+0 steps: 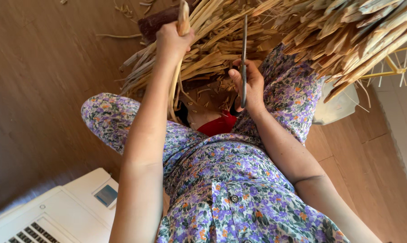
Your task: The person sits cross-legged on a wooden floor and uses shears to trim and split dried plant strips. They repeatedly pick up bundles, cut them into shorter pieces, and place the trimmed pieces into a pile beside them.
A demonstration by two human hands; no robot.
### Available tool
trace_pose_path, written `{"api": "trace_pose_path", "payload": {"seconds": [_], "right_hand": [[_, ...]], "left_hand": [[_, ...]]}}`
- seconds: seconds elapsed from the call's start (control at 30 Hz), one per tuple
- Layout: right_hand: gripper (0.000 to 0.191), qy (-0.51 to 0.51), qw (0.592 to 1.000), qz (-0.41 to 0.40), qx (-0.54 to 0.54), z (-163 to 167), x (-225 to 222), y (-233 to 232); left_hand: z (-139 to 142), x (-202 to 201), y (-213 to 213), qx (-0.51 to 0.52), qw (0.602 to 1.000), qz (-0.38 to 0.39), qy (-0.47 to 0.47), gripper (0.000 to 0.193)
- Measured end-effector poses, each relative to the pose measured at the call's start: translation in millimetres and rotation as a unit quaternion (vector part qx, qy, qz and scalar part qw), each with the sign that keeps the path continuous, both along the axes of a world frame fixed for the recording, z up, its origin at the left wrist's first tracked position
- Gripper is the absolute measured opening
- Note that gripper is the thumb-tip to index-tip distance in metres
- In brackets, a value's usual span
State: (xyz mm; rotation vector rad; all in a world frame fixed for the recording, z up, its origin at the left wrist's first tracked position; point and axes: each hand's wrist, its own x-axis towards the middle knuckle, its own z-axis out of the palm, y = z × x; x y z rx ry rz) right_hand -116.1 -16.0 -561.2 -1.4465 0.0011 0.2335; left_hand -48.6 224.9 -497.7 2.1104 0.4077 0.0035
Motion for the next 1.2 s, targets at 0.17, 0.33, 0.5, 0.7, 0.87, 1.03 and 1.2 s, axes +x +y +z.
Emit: {"api": "trace_pose_path", "payload": {"seconds": [0.17, 0.33, 0.5, 0.7, 0.87, 1.03, 1.2], "right_hand": [[0.037, 0.019, 1.000, 0.006, 0.010, -1.1, -0.7, 5.4], [0.038, 0.017, 0.999, 0.016, -0.024, -1.1, -3.1, 3.7], [0.044, -0.019, 1.000, 0.013, -0.021, 1.9, -3.9, 5.0], [0.066, -0.130, 0.984, 0.035, -0.113, 36.6, -18.1, 5.1], [0.070, -0.307, 0.941, 0.060, -0.131, 86.6, -36.4, 7.0], [0.076, -0.338, 0.920, 0.062, -0.189, 125.9, -47.7, 10.5], [0.075, -0.344, 0.918, 0.065, -0.184, 139.7, -52.6, 16.6]], "left_hand": [[-15.2, 20.1, -30.6, 0.257, 0.965, -0.038, 0.019, 0.042], [-9.8, 23.7, -31.7, 0.268, 0.960, -0.037, 0.072, 0.039], [13.3, 2.7, -4.0, 0.095, 0.990, -0.040, -0.092, 0.033], [55.8, -66.9, -3.4, -0.133, 0.976, -0.028, -0.172, 0.027], [80.1, -108.3, -26.5, -0.185, 0.951, -0.025, -0.245, 0.021], [85.9, -133.4, -51.3, -0.214, 0.933, 0.006, -0.290, 0.014], [90.7, -146.5, -61.0, -0.214, 0.926, -0.005, -0.311, 0.015]]}}
